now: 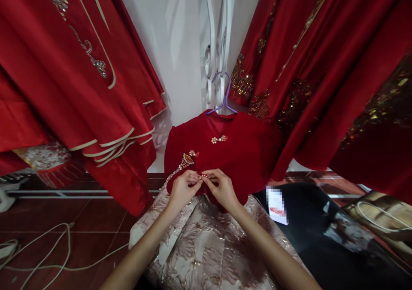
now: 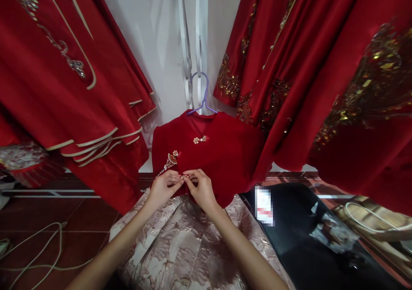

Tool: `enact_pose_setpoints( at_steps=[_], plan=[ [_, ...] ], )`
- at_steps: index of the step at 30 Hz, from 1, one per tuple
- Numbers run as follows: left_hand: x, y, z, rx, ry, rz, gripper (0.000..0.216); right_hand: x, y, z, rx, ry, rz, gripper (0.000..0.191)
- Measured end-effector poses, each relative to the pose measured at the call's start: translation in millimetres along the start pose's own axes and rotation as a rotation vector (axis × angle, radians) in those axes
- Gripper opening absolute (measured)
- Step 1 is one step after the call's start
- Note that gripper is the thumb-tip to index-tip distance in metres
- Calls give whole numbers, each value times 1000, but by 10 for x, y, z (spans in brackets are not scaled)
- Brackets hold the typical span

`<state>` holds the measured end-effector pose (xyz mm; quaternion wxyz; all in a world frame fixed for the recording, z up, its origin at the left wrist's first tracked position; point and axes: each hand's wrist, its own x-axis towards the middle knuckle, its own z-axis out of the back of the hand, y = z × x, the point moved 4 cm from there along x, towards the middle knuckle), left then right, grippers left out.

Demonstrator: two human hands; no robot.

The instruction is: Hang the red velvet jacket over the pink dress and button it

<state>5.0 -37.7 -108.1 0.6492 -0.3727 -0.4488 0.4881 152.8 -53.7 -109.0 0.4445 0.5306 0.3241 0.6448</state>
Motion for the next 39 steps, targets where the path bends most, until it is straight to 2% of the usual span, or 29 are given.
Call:
enact_pose_setpoints(
  at_steps=[3,7,18,24,28,32,39],
  plan=[
    [20,54,8,-68,-2,16,19,-5,20,-6,-65,-26,28,19],
    [29,81,33,-44,-7,-3,17,-7,36,-19,-120,-49,46,19],
    [10,-124,103,168,84,-86,9,28,109,-15,-154,-12,47,18],
    [72,-177,255,301,68,-95,24,-99,148,149,-81,27,10,23],
    [67,-286,351,360,50,-97,18,-196,156,277,-118,13,-35,20],
    [30,-326,320,406,83,-124,15,-204,176,240,-82,57,-59,19],
    [24,-239,228,437,168,-133,10,-215,104,100,42,102,-158,29]
  ],
)
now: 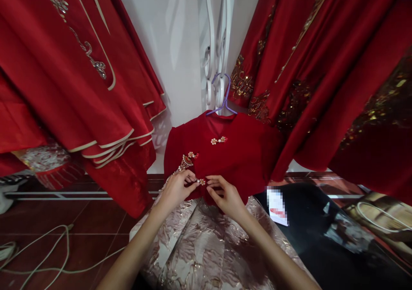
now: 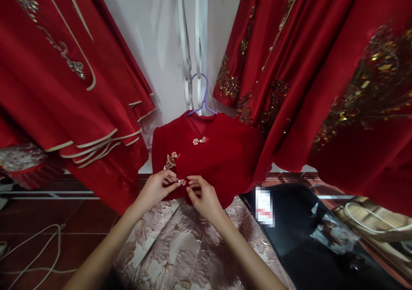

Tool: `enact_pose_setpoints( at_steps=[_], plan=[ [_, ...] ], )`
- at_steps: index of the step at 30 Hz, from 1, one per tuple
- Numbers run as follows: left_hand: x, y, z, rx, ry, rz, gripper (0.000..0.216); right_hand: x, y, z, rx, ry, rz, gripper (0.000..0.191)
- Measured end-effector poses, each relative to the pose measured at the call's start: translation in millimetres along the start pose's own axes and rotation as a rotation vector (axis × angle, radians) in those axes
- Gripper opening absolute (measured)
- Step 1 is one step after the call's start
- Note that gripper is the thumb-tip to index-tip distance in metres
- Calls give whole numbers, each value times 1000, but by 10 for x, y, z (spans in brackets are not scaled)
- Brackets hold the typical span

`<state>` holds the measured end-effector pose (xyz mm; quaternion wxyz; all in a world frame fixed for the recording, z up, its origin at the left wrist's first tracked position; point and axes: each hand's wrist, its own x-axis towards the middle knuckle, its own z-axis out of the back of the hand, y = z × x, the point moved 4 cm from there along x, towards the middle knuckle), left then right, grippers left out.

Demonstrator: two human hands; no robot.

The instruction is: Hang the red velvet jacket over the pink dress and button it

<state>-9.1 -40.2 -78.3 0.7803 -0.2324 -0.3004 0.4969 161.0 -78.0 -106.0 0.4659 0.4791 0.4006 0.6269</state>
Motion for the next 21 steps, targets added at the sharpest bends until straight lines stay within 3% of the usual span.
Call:
enact_pose_setpoints(
  at_steps=[6,14,21],
  plan=[
    [14,4,0,-37,-8,13,15,-15,-46,-44,63,33,-16,30],
    [-15,-87,-17,-142,-48,45,2,-11,-58,-76,116,30,-14,32],
    [7,19,-36,-108,-54,68,19,-8,-68,-85,92,19,-26,29]
  ],
)
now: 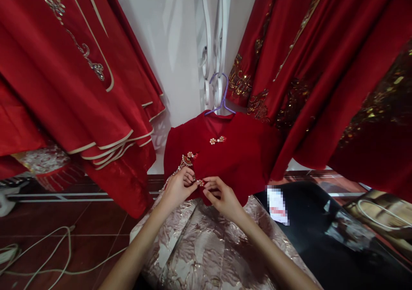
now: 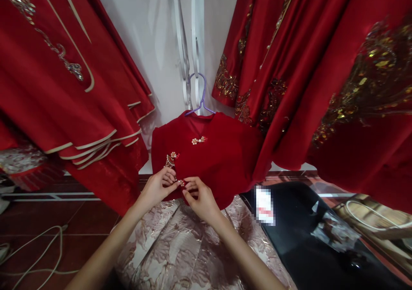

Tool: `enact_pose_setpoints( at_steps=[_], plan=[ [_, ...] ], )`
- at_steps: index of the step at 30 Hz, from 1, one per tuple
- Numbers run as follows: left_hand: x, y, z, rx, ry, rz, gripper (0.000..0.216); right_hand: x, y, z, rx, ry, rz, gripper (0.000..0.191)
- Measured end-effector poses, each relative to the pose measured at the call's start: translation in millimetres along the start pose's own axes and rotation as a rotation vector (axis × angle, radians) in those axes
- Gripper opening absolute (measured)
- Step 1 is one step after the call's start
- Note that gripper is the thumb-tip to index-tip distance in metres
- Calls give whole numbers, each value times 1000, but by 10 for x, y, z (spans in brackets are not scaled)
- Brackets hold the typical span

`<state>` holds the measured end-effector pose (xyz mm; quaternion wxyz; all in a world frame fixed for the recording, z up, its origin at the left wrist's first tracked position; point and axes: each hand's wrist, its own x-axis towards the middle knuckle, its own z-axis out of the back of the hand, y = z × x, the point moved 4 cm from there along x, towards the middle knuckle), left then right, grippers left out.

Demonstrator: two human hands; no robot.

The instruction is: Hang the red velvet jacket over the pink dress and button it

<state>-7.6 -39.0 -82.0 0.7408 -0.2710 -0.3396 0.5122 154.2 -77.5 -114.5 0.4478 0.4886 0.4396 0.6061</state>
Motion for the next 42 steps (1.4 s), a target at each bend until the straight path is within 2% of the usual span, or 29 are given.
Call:
enact_pose_setpoints(
  at_steps=[3,6,11,14,16,20,22,24,27,29,32,37,42],
  plan=[
    [4,-18,-2,82,35,-63,10,-9,-14,-3,2,5,-2,28],
    [8,-23,7,111,30,-51,9,-14,-32,-3,11,6,-4,27],
    [19,12,-15,14,30,17,7,4,-52,-3,40,24,-8,26],
    [7,10,-42,-117,60,51,13,8,-61,-8,60,23,-27,28],
    [-21,-40,-69,-230,138,61,16,1,-57,-15,70,23,-29,31],
    [-103,-237,-126,-425,391,43,20,-22,9,11,24,36,1,34],
    [-99,-297,-133,-497,427,46,22,-25,84,65,-26,41,29,29],
    [-37,-276,-119,-582,328,103,25,-25,185,142,-55,40,57,26],
    [88,-138,-102,-724,95,267,26,-29,353,251,-26,55,88,25],
    [157,-55,-116,-792,11,365,23,-38,441,293,8,75,90,21],
    [235,1,-160,-888,5,441,20,-53,505,313,31,75,81,19],
    [310,27,-174,-1119,-60,466,15,-67,497,266,23,121,96,19],
    [328,72,-185,-1169,-128,519,10,-69,491,235,34,135,98,19]
  ],
)
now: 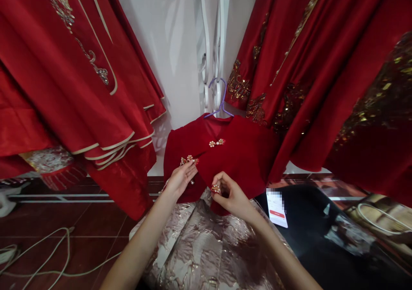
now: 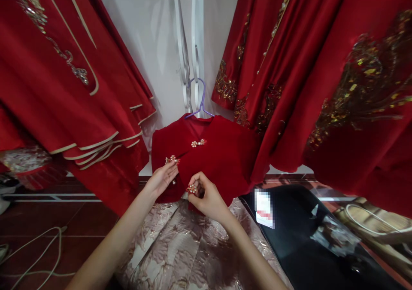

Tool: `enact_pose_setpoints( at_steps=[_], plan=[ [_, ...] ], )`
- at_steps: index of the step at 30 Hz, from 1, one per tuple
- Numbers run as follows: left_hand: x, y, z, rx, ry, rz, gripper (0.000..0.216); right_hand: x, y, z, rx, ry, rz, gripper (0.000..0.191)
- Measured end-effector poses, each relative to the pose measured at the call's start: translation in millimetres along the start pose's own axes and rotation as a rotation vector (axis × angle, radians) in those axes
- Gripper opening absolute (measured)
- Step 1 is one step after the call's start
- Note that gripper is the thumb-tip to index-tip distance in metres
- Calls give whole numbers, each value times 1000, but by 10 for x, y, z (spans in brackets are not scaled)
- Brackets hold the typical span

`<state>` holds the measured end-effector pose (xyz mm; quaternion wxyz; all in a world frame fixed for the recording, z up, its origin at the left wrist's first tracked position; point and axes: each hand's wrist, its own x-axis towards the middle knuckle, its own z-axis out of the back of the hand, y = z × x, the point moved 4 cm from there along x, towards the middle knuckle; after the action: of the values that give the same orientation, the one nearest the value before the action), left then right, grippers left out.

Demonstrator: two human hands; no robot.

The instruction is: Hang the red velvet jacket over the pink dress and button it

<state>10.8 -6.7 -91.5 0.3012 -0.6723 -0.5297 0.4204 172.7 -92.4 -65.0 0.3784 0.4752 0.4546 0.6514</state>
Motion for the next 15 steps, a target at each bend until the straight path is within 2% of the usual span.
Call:
enact_pose_setpoints(
  at_steps=[4,7,9,11,13,15],
  plan=[
    [41,48,-12,51,-70,-51,10,-5,-15,-47,2,10,-15,20],
    [40,50,-72,137,-108,-91,18,-12,-22,-59,-26,21,-16,21],
    [18,18,-169,225,-48,-73,29,-24,-7,-39,-51,58,-19,21],
    [-15,-64,-312,351,68,-90,39,-50,19,-13,-86,153,-37,21],
    [-50,-217,-480,511,161,-263,38,-89,50,22,-151,261,-62,19],
    [-88,-388,-656,701,206,-541,31,-126,81,75,-227,309,-76,19]
  ],
)
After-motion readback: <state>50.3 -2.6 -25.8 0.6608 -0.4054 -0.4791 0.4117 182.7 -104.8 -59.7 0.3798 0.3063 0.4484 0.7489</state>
